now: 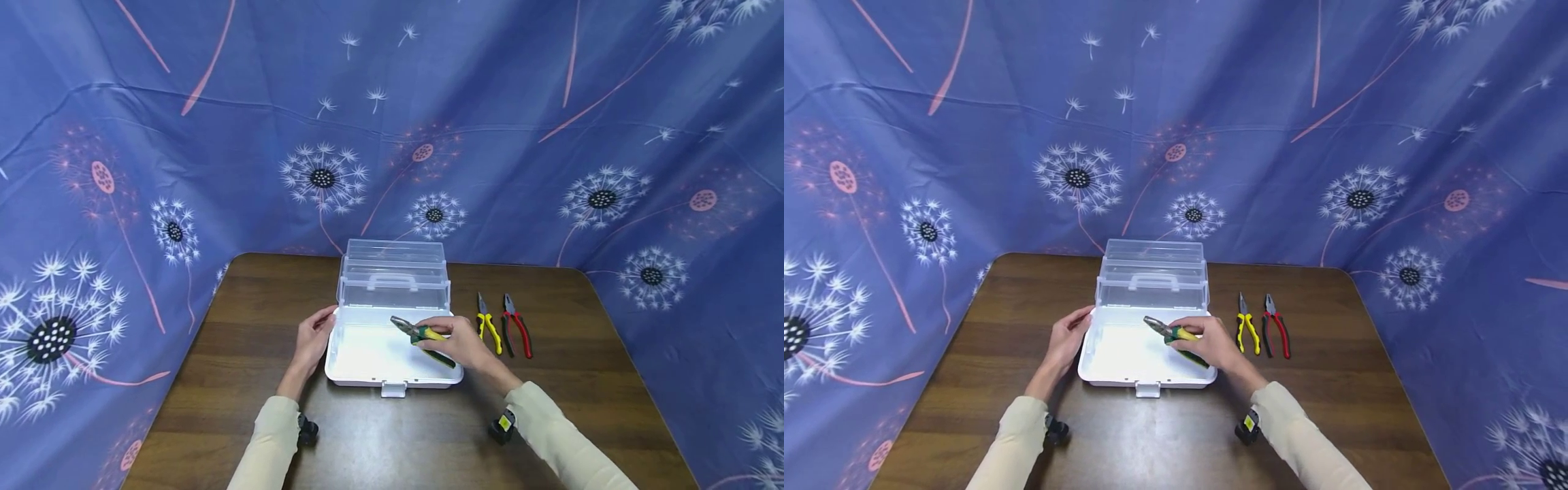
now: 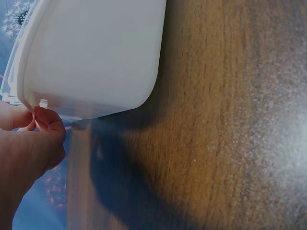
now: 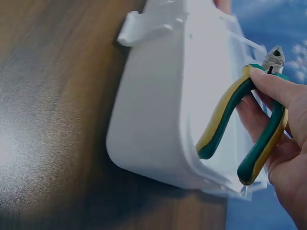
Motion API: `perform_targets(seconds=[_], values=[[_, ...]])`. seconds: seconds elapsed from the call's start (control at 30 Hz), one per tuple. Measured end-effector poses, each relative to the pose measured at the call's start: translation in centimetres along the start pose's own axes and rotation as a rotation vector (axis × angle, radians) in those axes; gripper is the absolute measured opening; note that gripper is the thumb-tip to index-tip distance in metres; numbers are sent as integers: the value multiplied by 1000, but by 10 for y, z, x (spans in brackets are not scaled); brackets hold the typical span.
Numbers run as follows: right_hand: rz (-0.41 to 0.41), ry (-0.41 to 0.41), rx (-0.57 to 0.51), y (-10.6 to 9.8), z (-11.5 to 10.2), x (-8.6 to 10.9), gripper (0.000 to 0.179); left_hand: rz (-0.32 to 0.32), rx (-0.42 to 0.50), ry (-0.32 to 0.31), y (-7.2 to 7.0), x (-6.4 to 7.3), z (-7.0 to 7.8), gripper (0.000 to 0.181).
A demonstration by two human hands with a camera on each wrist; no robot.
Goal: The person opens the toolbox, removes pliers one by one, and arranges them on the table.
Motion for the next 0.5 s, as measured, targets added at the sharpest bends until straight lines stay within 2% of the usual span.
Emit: perform_targets(seconds=[0.17, 0.27, 0.5], values=[[64, 30, -144, -23, 2, 3, 36, 16, -15, -5, -2, 0, -1, 30], [110, 63, -195, -38, 7, 7, 41, 11, -16, 0, -2, 0, 0, 31], [229, 200, -367, -73, 27, 15, 59, -2, -9, -15, 0, 0, 0, 31]])
Point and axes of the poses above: each hand's wrist, its own x-axis away from the middle knuckle, its own y-axis out of the palm, z = x × y, the point moved 7 cm from there along -x, towards the middle knuckle, and after that the axes turned 11 degrees about -x, right-handed, at the moved point
